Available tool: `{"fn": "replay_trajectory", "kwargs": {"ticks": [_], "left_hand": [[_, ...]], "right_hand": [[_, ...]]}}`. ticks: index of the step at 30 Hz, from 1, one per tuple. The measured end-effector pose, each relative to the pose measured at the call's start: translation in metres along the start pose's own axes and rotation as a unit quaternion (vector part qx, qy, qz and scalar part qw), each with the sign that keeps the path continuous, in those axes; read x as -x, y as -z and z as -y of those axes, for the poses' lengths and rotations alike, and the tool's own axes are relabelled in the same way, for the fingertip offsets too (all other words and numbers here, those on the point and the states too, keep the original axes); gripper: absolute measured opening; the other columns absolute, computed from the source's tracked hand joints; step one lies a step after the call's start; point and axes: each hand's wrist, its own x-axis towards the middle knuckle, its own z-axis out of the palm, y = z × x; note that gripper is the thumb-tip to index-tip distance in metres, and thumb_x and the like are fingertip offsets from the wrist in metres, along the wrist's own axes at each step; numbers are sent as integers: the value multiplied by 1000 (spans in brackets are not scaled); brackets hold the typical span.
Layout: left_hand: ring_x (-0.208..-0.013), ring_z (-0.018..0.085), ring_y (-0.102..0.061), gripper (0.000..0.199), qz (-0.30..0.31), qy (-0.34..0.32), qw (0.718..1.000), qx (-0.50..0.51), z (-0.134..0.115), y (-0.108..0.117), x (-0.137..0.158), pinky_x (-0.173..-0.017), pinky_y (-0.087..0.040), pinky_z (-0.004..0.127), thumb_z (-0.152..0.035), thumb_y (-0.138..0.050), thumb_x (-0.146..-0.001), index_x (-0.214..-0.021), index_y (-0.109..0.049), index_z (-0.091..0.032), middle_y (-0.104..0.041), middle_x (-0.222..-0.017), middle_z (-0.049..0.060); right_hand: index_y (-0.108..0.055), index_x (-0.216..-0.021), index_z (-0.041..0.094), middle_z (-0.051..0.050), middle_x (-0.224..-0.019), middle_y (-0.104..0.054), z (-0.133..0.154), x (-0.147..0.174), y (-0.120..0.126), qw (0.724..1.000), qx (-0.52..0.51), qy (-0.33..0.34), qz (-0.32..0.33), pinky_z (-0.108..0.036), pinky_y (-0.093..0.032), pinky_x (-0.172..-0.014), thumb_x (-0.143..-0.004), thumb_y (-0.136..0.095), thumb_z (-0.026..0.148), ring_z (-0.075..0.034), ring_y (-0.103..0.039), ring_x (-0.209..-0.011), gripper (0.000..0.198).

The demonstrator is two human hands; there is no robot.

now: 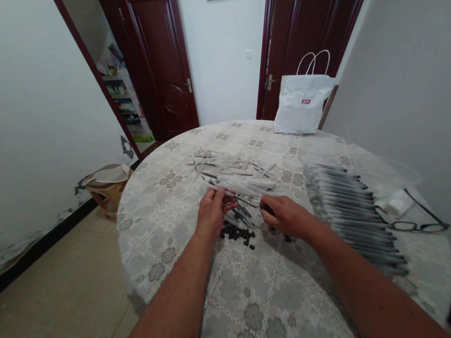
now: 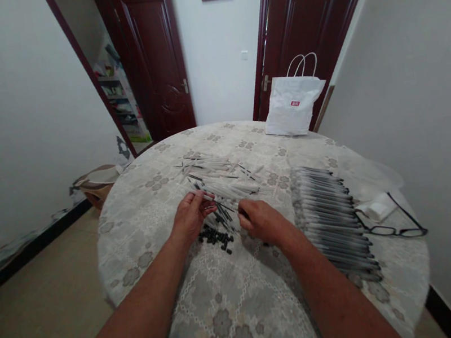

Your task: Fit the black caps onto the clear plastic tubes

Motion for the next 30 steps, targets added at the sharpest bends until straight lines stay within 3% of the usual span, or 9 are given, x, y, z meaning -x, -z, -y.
{"fn": "replay_trajectory", "kwargs": {"ticks": [4, 9, 12, 15, 19, 24, 26, 30], "left_hand": [[-80, 20, -74, 32, 46, 58, 997, -4, -2, -4, 6, -68, -62, 31, -39, -79, -82, -94, -65, -13, -73, -95, 10], [-76, 19, -74, 33, 113, 123, 986, 12, -5, -8, 14, -67, -63, 32, -33, -83, -79, -98, -68, -11, -74, -90, 9], [-72, 18, -73, 33, 117, 129, 984, 25, -7, -7, 15, -66, -63, 32, -33, -83, -78, -98, -69, -11, -74, -84, 9], [-71, 17, -73, 32, 125, 134, 983, 33, -9, -7, 16, -66, -62, 31, -32, -84, -77, -98, -70, -12, -75, -84, 9], [-70, 18, -73, 30, 150, 152, 977, 24, -10, -7, 18, -66, -62, 31, -30, -84, -77, -98, -70, -12, -76, -83, 9], [-71, 18, -73, 26, 129, 151, 979, 47, -11, -8, 17, -67, -62, 31, -28, -81, -80, -96, -70, -12, -76, -87, 9], [-72, 18, -73, 23, 101, 139, 983, 64, -11, -7, 14, -67, -62, 31, -28, -80, -81, -94, -69, -11, -76, -88, 10], [-71, 17, -73, 19, 38, 115, 988, 97, -9, -4, 7, -65, -61, 28, -28, -75, -86, -89, -67, -11, -76, -86, 9]], "right_hand": [[-62, -91, 20, 1, -74, -61, 8, -6, -7, 985, -148, -36, -82, -25, -39, -65, -95, -54, 30, -13, -55, -67, 13], [-63, -89, 20, 4, -59, -58, 18, -13, -20, 881, -432, -159, -106, -24, -36, -46, -88, -64, 47, -11, -48, -47, 26], [-66, -96, 20, -1, -77, -70, 16, -13, -22, 826, -536, -147, -87, -23, -40, -46, -81, -73, 43, -12, -56, -55, 29], [-67, -98, 20, -2, -80, -71, 11, -11, -22, 806, -571, -137, -71, -22, -41, -47, -78, -77, 40, -12, -58, -58, 30], [-65, -93, 20, 4, -61, -62, 12, -11, -25, 828, -534, -149, -80, -20, -37, -43, -78, -77, 43, -9, -50, -48, 30], [-65, -95, 21, 4, -65, -63, 9, -12, -17, 859, -477, -164, -93, -22, -37, -44, -83, -71, 49, -11, -51, -50, 31], [-67, -95, 21, 2, -68, -65, 1, -10, -7, 896, -395, -162, -122, -24, -41, -49, -87, -65, 48, -12, -54, -53, 28], [-72, -96, 20, -4, -86, -71, -19, -3, 11, 976, -101, -117, -151, -30, -48, -75, -89, -61, 31, -18, -64, -77, 17]]}}
